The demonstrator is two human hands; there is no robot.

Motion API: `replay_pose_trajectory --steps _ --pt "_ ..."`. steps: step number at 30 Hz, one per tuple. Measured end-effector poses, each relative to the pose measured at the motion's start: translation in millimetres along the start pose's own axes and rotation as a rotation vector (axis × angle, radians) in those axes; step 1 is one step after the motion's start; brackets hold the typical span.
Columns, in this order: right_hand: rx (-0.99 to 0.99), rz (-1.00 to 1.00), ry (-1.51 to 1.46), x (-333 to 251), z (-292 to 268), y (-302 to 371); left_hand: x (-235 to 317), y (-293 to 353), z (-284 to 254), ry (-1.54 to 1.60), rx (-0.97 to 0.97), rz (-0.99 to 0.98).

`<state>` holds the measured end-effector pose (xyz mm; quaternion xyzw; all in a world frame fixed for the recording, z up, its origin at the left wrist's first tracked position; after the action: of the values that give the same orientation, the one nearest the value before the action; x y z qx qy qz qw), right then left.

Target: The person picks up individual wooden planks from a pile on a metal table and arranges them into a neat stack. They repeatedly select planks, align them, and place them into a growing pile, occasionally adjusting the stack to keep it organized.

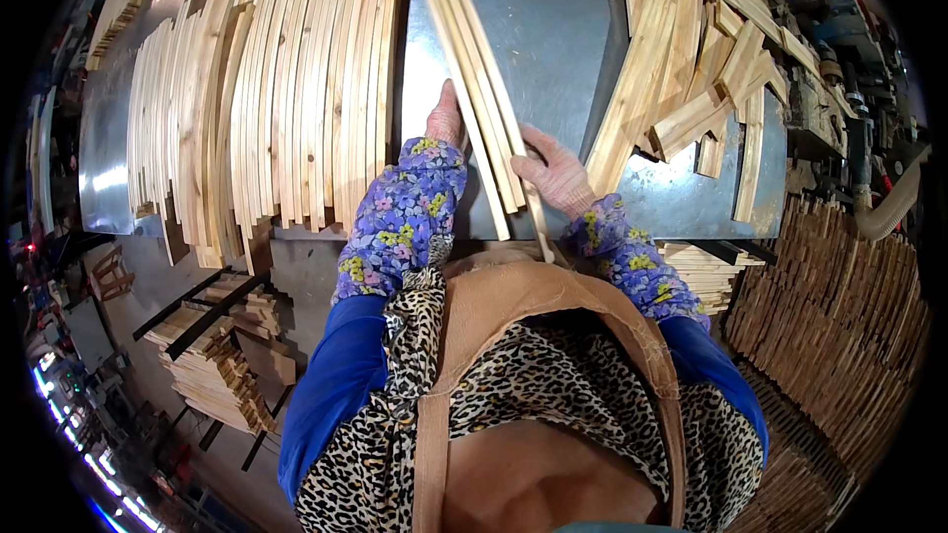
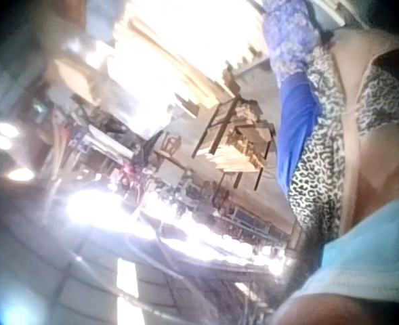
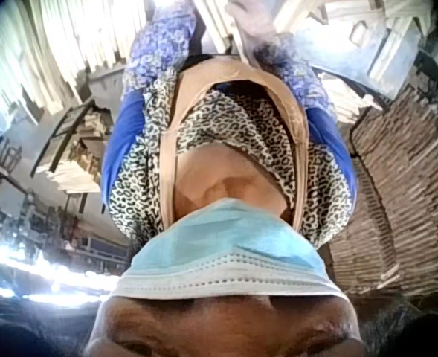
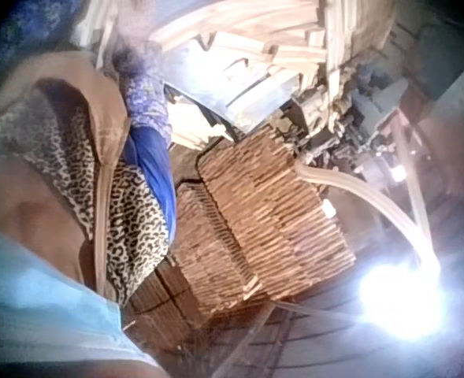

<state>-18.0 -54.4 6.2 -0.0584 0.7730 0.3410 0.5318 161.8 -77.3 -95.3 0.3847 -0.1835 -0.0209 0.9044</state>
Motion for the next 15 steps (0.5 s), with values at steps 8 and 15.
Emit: replay_pose_trajectory --steps 8,15 --pt "0.122 -0.034 0.597 37 -10 -60 -25 24 -15 0.237 -0.023 -0.119" --pt "0.036 0.078 0.143 62 1 -107 45 32 -14 -0.547 -0.070 0.234"
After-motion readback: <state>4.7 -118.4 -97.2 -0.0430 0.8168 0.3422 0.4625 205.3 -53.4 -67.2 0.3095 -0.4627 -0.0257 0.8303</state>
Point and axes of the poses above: each hand's wrist, its own y-axis away from the middle knuckle, its own z-axis out of the palm, x = y × z, the point moved 10 cm from there along -y, towards the middle knuckle, and after that the axes turned 13 degrees about y, right-handed, at the moved point
